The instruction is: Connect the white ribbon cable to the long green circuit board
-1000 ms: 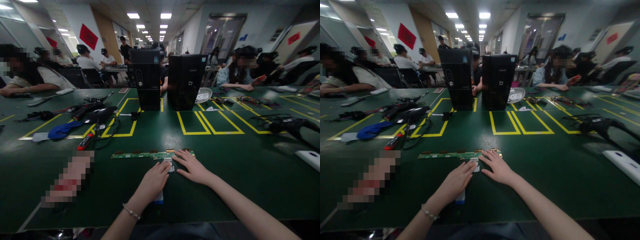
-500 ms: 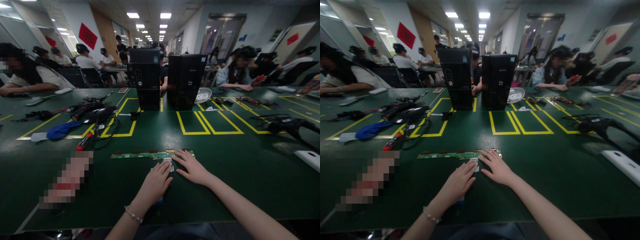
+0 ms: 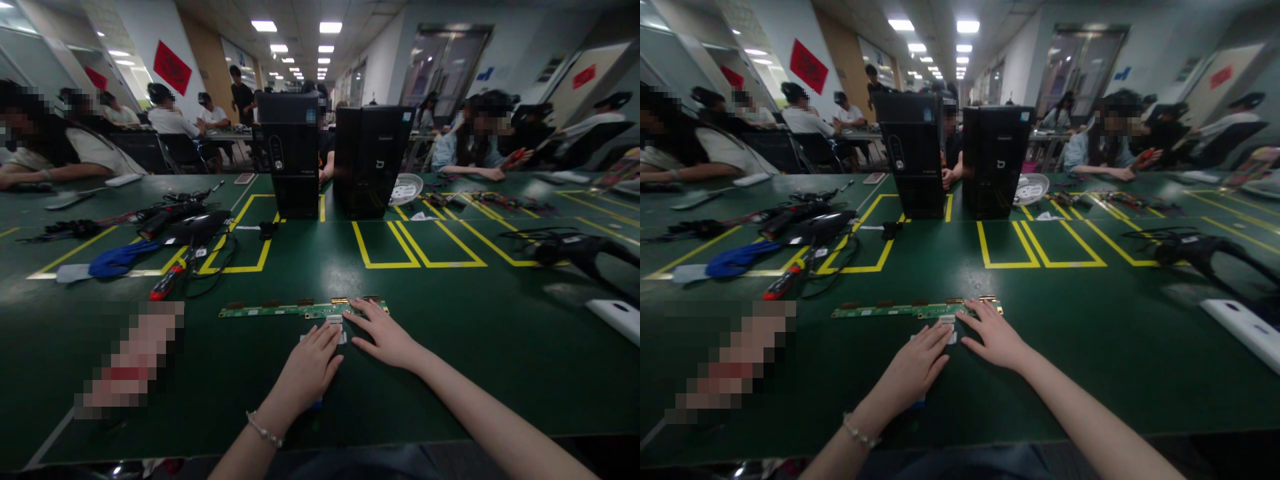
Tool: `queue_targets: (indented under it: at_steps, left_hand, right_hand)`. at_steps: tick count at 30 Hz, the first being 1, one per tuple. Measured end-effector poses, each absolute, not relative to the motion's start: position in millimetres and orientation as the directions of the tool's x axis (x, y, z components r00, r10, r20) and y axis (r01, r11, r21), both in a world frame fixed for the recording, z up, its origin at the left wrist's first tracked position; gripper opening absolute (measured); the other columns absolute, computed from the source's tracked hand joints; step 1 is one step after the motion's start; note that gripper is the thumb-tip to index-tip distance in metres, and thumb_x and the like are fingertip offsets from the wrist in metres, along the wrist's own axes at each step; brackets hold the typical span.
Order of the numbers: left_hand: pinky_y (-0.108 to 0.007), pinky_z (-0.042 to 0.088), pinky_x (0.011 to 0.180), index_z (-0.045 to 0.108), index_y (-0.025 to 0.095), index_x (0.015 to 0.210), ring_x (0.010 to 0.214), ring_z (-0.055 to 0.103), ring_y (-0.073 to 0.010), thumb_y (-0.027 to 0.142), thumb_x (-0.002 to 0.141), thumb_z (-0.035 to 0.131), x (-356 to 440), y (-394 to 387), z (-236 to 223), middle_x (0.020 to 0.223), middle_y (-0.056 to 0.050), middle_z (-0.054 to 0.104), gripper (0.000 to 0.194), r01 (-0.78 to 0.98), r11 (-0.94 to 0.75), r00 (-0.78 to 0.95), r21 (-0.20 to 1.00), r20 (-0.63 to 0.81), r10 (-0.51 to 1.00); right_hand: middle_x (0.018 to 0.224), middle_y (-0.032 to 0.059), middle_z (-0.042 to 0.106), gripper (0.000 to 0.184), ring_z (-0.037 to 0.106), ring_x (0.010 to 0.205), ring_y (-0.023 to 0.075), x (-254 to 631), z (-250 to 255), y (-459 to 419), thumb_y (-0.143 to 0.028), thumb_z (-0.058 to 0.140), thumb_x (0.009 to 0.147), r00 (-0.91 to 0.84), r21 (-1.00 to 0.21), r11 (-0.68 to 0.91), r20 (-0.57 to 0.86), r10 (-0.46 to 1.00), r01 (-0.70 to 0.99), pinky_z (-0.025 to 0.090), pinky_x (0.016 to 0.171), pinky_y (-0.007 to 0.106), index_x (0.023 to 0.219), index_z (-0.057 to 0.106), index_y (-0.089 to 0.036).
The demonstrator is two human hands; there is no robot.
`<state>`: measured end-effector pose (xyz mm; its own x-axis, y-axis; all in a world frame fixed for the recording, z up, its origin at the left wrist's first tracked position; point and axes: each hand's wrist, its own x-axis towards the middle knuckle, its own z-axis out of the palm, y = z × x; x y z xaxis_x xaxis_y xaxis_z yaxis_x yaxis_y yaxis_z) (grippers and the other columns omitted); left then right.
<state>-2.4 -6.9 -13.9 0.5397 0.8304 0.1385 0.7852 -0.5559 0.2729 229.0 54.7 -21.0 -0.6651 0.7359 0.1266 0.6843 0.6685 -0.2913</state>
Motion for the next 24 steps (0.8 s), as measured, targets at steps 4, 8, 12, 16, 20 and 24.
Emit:
queue_targets:
  at_steps: [4,8,12,16,20,24]
  left_hand:
    - [-0.045,0.036,0.111,0.043,0.016,0.141,0.137,0.039,-0.0248,0.032,0.098,0.044,-2.0,-7.3,-16.3,0.146,-0.011,0.048,0.046,0.783,-0.563,0.540,0.263,0.159,0.826]
    - [-0.047,0.037,0.110,0.042,0.016,0.141,0.137,0.040,-0.0253,0.035,0.097,0.044,1.3,-8.3,-14.3,0.146,-0.012,0.047,0.048,0.794,-0.549,0.528,0.263,0.152,0.836]
    - [-0.048,0.036,0.111,0.042,0.013,0.142,0.136,0.040,-0.0269,0.039,0.097,0.045,4.8,-9.5,-12.0,0.146,-0.014,0.046,0.052,0.807,-0.530,0.514,0.261,0.131,0.848]
    - [-0.048,0.035,0.111,0.040,0.013,0.143,0.137,0.038,-0.0264,0.039,0.097,0.045,3.2,-8.1,-13.6,0.147,-0.013,0.045,0.053,0.802,-0.533,0.521,0.269,0.121,0.845]
    - [-0.047,0.032,0.113,0.041,0.016,0.142,0.138,0.038,-0.0247,0.036,0.098,0.044,-2.6,-3.1,-13.9,0.147,-0.011,0.046,0.049,0.780,-0.561,0.552,0.279,0.116,0.826]
    - [-0.047,0.029,0.114,0.044,0.020,0.140,0.137,0.039,-0.0223,0.033,0.099,0.040,-7.1,1.8,-10.1,0.146,-0.007,0.048,0.043,0.756,-0.584,0.579,0.295,0.115,0.807]
  right_hand:
    - [0.154,0.0078,0.031,0.057,0.023,0.143,0.0269,228.8,-21.2,55.1,-0.051,0.044,0.094,-0.665,-0.301,0.668,0.130,0.736,0.681,0.022,0.116,0.053,0.146,0.038,-0.030]
    - [0.154,0.0076,0.030,0.056,0.023,0.143,0.0264,228.4,-19.5,55.0,-0.051,0.043,0.094,-0.669,-0.295,0.671,0.125,0.733,0.680,0.022,0.116,0.052,0.146,0.039,-0.029]
    - [0.154,0.0069,0.031,0.056,0.024,0.143,0.0271,227.9,-16.8,54.1,-0.051,0.044,0.094,-0.665,-0.306,0.665,0.122,0.737,0.681,0.023,0.115,0.053,0.146,0.039,-0.030]
    - [0.154,0.0065,0.031,0.056,0.024,0.143,0.0272,227.8,-16.4,54.0,-0.051,0.044,0.094,-0.670,-0.311,0.669,0.122,0.733,0.675,0.023,0.115,0.054,0.146,0.039,-0.030]
    - [0.154,0.0067,0.031,0.057,0.024,0.143,0.0265,227.8,-16.0,54.4,-0.051,0.044,0.094,-0.676,-0.299,0.673,0.111,0.729,0.676,0.023,0.115,0.053,0.146,0.039,-0.028]
    - [0.153,0.0073,0.032,0.056,0.024,0.143,0.0263,227.3,-15.0,54.2,-0.050,0.044,0.094,-0.675,-0.296,0.671,0.107,0.730,0.679,0.023,0.116,0.052,0.146,0.040,-0.028]
